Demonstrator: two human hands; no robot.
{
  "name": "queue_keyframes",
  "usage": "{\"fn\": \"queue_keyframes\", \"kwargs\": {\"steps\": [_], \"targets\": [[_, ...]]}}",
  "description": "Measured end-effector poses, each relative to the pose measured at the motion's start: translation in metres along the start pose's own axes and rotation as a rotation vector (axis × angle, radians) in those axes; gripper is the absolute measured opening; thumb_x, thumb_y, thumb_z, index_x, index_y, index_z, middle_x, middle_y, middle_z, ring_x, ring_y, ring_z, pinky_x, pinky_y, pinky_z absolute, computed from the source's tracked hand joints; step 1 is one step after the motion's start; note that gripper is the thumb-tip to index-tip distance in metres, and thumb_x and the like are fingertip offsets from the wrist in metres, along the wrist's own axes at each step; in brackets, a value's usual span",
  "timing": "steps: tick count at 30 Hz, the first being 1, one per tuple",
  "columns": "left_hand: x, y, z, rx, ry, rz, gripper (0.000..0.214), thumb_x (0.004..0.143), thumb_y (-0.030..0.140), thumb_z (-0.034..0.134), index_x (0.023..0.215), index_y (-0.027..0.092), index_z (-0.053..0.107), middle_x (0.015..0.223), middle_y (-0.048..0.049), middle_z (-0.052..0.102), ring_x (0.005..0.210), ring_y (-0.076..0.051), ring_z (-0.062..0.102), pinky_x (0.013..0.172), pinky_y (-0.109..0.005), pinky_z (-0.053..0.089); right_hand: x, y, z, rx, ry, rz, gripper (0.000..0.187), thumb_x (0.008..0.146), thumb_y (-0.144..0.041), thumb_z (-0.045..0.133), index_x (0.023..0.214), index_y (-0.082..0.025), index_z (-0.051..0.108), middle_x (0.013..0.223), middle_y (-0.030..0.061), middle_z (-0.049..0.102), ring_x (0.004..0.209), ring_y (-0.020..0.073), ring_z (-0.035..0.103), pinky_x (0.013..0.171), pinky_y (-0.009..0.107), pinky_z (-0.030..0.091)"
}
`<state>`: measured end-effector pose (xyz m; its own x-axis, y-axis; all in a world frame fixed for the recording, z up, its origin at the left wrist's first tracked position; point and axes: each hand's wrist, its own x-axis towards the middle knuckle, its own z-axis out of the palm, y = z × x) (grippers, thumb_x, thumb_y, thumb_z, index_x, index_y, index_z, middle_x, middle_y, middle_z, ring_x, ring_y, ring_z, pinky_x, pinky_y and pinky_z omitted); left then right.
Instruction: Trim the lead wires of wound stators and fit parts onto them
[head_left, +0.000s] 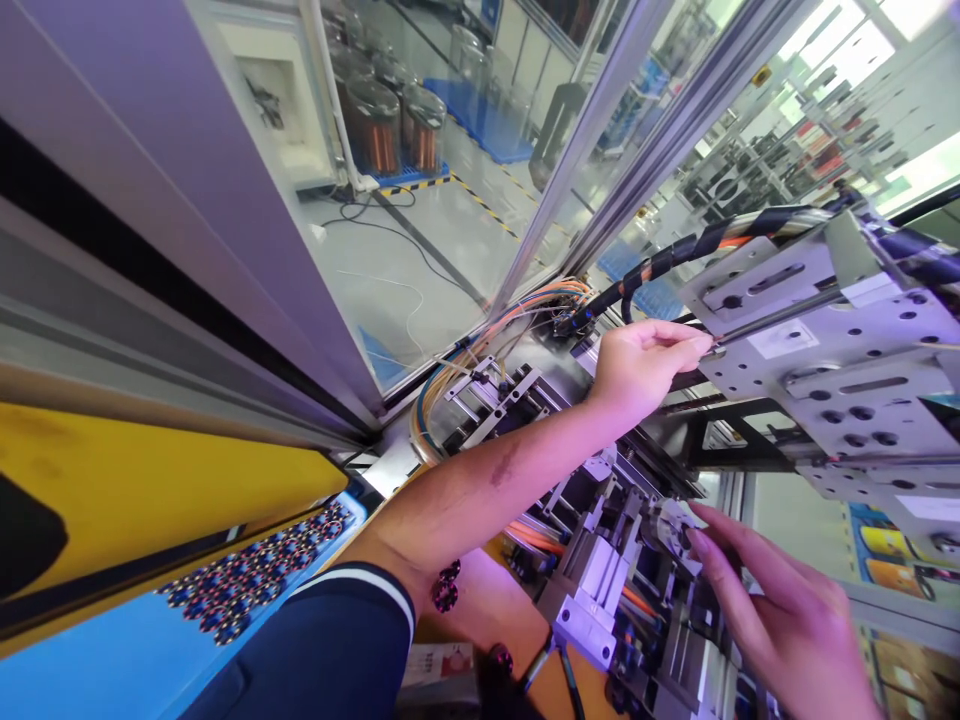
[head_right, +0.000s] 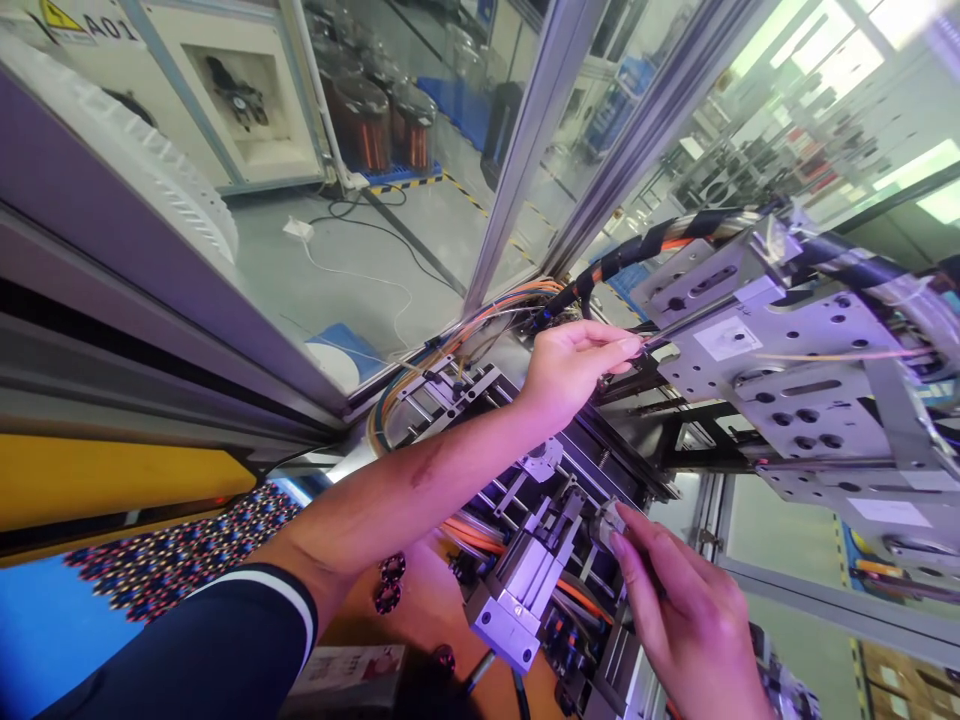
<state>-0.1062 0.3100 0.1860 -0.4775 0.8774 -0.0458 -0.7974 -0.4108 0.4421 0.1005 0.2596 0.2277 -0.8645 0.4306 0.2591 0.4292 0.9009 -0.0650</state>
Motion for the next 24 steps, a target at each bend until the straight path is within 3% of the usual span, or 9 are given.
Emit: {"fn": "queue_keyframes", "kwargs": {"steps": [4,6,10,13,15,17,20,24], "targets": [[0.001,0.005,-0.003,0.069,-0.064,-0.042,0.008,0.076,0.011,0.072,0.070,0.014,0.073,0.071,-0.0025,0.072,0.069,-0.011,0.067,0.073,-0.026,0.054,0.006,0.005,-0.005,0.008,0.030,-0.002,0.029,0.091,-0.022,0.060,0.119,-0.025,0.066,0.088,0.0032,0.076,0.059,0.0187,0.072,0.058,0.027,0.063],[0.001,0.007,-0.003,0.082,-0.063,-0.066,0.008,0.077,0.013,0.072,0.069,0.014,0.073,0.072,-0.0031,0.072,0.070,-0.012,0.068,0.074,-0.027,0.053,0.020,0.009,-0.008,-0.030,0.077,0.026,0.029,0.091,-0.024,0.060,0.119,-0.027,0.066,0.089,0.0041,0.075,0.063,0.0212,0.072,0.060,0.033,0.063],[0.001,0.007,0.001,0.067,-0.033,-0.115,0.011,0.078,0.012,0.072,0.066,0.013,0.072,0.068,-0.0020,0.070,0.066,-0.012,0.068,0.077,-0.028,0.053,0.068,0.028,-0.002,-0.064,0.262,0.100,0.028,0.090,-0.033,0.063,0.114,-0.020,0.067,0.091,0.0067,0.070,0.069,0.0188,0.067,0.062,0.032,0.057],[0.000,0.004,0.002,0.040,-0.032,-0.140,0.008,0.076,0.014,0.074,0.069,0.012,0.072,0.070,-0.0026,0.071,0.066,-0.011,0.068,0.079,-0.029,0.053,0.105,0.043,0.010,0.025,0.321,0.111,0.032,0.086,-0.038,0.066,0.109,-0.015,0.066,0.096,0.0086,0.068,0.067,0.0155,0.063,0.060,0.029,0.053],[-0.001,0.004,0.002,0.043,-0.028,-0.144,0.007,0.075,0.015,0.076,0.070,0.012,0.072,0.071,-0.0024,0.072,0.064,-0.010,0.067,0.078,-0.028,0.053,0.121,0.048,0.017,0.045,0.339,0.121,0.024,0.086,-0.034,0.066,0.099,-0.014,0.068,0.089,0.0074,0.068,0.067,0.0157,0.061,0.064,0.030,0.051],[-0.001,0.004,0.001,0.085,-0.021,-0.153,0.007,0.075,0.017,0.076,0.071,0.012,0.072,0.069,-0.0017,0.071,0.061,-0.008,0.065,0.075,-0.026,0.052,0.128,0.049,0.021,0.058,0.354,0.124,0.014,0.087,-0.028,0.063,0.087,-0.016,0.068,0.078,0.0049,0.068,0.067,0.0160,0.061,0.067,0.030,0.050],[-0.001,0.006,0.001,0.161,-0.019,-0.155,0.006,0.078,0.017,0.072,0.073,0.014,0.072,0.069,-0.0014,0.071,0.063,-0.009,0.065,0.073,-0.027,0.052,0.126,0.046,0.022,0.161,0.375,0.153,0.014,0.087,-0.025,0.062,0.075,-0.018,0.066,0.071,0.0027,0.065,0.068,0.0160,0.060,0.069,0.030,0.049],[0.001,0.013,0.004,0.242,-0.023,-0.109,0.015,0.085,0.017,0.067,0.071,0.019,0.073,0.081,-0.0030,0.074,0.076,-0.014,0.064,0.086,-0.036,0.050,0.112,0.041,0.010,0.420,0.447,0.258,0.016,0.087,-0.029,0.060,0.075,-0.018,0.061,0.084,0.0073,0.068,0.080,0.0187,0.065,0.071,0.030,0.052]]}}
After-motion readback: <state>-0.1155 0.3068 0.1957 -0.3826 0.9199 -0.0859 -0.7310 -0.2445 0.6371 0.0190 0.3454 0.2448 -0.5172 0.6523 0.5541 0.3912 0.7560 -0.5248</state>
